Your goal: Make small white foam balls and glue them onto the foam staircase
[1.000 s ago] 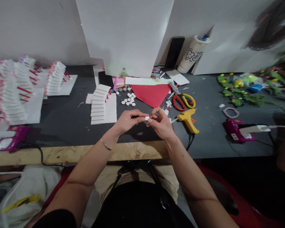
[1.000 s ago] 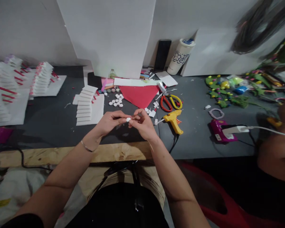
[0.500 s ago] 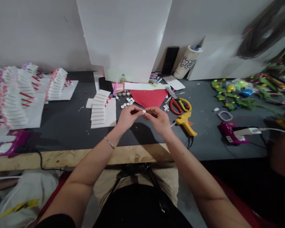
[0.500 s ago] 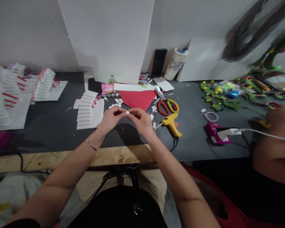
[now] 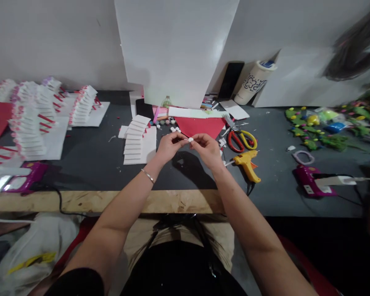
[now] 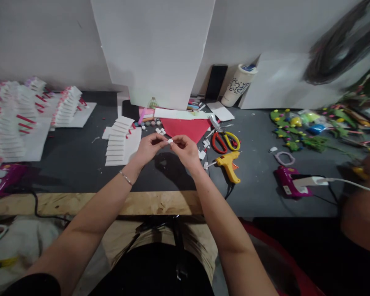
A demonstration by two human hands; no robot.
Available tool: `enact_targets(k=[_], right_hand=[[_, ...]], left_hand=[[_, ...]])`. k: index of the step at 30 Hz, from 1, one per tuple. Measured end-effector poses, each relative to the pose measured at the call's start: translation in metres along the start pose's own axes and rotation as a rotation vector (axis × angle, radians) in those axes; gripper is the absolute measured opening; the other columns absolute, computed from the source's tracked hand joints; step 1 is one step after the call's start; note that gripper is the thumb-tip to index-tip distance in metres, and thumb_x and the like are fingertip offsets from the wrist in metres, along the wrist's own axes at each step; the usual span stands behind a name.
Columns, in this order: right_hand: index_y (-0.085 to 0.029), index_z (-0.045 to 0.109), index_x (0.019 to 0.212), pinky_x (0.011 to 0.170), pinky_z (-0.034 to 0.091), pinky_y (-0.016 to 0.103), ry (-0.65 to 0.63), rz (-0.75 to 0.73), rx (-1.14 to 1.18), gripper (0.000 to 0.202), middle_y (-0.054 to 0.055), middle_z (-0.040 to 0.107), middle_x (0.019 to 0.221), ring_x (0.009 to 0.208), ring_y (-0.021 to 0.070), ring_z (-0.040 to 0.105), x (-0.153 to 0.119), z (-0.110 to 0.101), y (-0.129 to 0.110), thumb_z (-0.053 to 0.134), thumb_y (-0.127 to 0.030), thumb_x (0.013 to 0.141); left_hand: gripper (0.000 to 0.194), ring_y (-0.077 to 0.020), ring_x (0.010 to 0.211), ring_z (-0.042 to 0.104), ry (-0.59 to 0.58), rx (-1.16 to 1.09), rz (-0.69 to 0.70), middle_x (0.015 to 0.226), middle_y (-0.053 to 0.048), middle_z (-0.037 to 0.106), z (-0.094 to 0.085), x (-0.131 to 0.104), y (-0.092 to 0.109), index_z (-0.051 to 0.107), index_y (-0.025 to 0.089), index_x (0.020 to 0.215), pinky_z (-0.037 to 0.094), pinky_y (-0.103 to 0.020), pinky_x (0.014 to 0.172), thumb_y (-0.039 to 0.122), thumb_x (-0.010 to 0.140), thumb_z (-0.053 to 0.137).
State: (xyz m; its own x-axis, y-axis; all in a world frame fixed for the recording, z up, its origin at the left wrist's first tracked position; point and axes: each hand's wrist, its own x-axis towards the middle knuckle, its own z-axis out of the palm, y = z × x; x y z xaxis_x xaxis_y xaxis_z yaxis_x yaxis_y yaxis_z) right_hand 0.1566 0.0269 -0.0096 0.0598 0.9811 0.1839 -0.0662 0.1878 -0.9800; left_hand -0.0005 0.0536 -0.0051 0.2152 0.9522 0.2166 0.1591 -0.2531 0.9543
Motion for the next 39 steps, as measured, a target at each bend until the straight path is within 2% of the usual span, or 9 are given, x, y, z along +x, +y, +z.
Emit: enact_targets(k=[6, 14, 20, 22, 27, 33, 39], right_hand=[[-0.022, 0.063, 0.08, 0.062, 0.051, 0.027, -0.006, 0.014, 0.042, 0.023, -0.003, 0.064, 0.068, 0.06, 0.011, 0.06, 0.0, -0.001, -0.001, 0.075, -0.039, 0.07], [-0.023, 0.065, 0.078, 0.061, 0.051, 0.027, -0.111, 0.099, 0.175, 0.029, -0.005, 0.063, 0.064, 0.057, 0.0102, 0.057, 0.0, -0.009, 0.0, 0.079, -0.044, 0.065], [-0.023, 0.064, 0.079, 0.062, 0.052, 0.027, -0.188, 0.116, 0.203, 0.035, -0.004, 0.065, 0.068, 0.059, 0.0106, 0.059, -0.002, -0.013, -0.003, 0.081, -0.049, 0.064], [-0.023, 0.063, 0.08, 0.062, 0.053, 0.026, -0.179, 0.11, 0.21, 0.036, -0.004, 0.066, 0.069, 0.059, 0.0102, 0.06, -0.002, -0.012, -0.003, 0.082, -0.049, 0.063], [-0.025, 0.062, 0.084, 0.064, 0.055, 0.027, -0.101, 0.131, 0.287, 0.041, -0.006, 0.066, 0.067, 0.06, 0.0105, 0.061, -0.002, -0.009, -0.003, 0.086, -0.048, 0.06], [-0.024, 0.069, 0.082, 0.07, 0.056, 0.031, -0.056, 0.153, 0.285, 0.038, -0.002, 0.07, 0.075, 0.065, 0.0124, 0.064, -0.002, -0.005, -0.003, 0.085, -0.05, 0.06], [-0.023, 0.068, 0.079, 0.065, 0.055, 0.027, -0.045, 0.162, 0.254, 0.037, -0.003, 0.068, 0.07, 0.062, 0.0106, 0.061, 0.002, -0.013, -0.001, 0.085, -0.049, 0.059]], left_hand=[[0.024, -0.0121, 0.065, 0.056, -0.08, -0.01, 0.029, 0.073, 0.0, 0.064, -0.003, -0.001, 0.008, 0.065, 0.016, 0.077, 0.046, -0.026, 0.066, 0.04, 0.079, 0.07], [0.03, -0.0084, 0.06, 0.049, -0.154, -0.275, -0.045, 0.07, 0.002, 0.058, 0.004, -0.002, 0.004, 0.059, 0.017, 0.075, 0.043, -0.023, 0.06, 0.042, 0.073, 0.076], [0.035, -0.0104, 0.068, 0.056, -0.173, -0.297, -0.111, 0.084, -0.002, 0.067, 0.004, -0.003, 0.006, 0.067, 0.017, 0.092, 0.045, -0.025, 0.065, 0.04, 0.069, 0.079], [0.032, -0.0118, 0.07, 0.057, -0.18, -0.252, -0.102, 0.084, -0.003, 0.069, 0.002, -0.003, 0.007, 0.07, 0.016, 0.091, 0.046, -0.027, 0.068, 0.041, 0.072, 0.076], [0.028, -0.0143, 0.078, 0.062, -0.09, -0.192, 0.007, 0.085, -0.003, 0.069, 0.003, -0.005, 0.01, 0.068, 0.016, 0.085, 0.049, -0.03, 0.076, 0.041, 0.074, 0.075], [0.023, -0.0149, 0.079, 0.06, 0.054, 0.05, 0.188, 0.085, -0.003, 0.064, 0.009, -0.011, 0.018, 0.065, 0.017, 0.084, 0.048, -0.028, 0.074, 0.04, 0.082, 0.068], [0.018, -0.0193, 0.095, 0.061, -0.07, 0.207, 0.295, 0.099, -0.007, 0.068, 0.003, -0.01, 0.024, 0.069, 0.02, 0.092, 0.048, -0.034, 0.086, 0.035, 0.09, 0.059]])
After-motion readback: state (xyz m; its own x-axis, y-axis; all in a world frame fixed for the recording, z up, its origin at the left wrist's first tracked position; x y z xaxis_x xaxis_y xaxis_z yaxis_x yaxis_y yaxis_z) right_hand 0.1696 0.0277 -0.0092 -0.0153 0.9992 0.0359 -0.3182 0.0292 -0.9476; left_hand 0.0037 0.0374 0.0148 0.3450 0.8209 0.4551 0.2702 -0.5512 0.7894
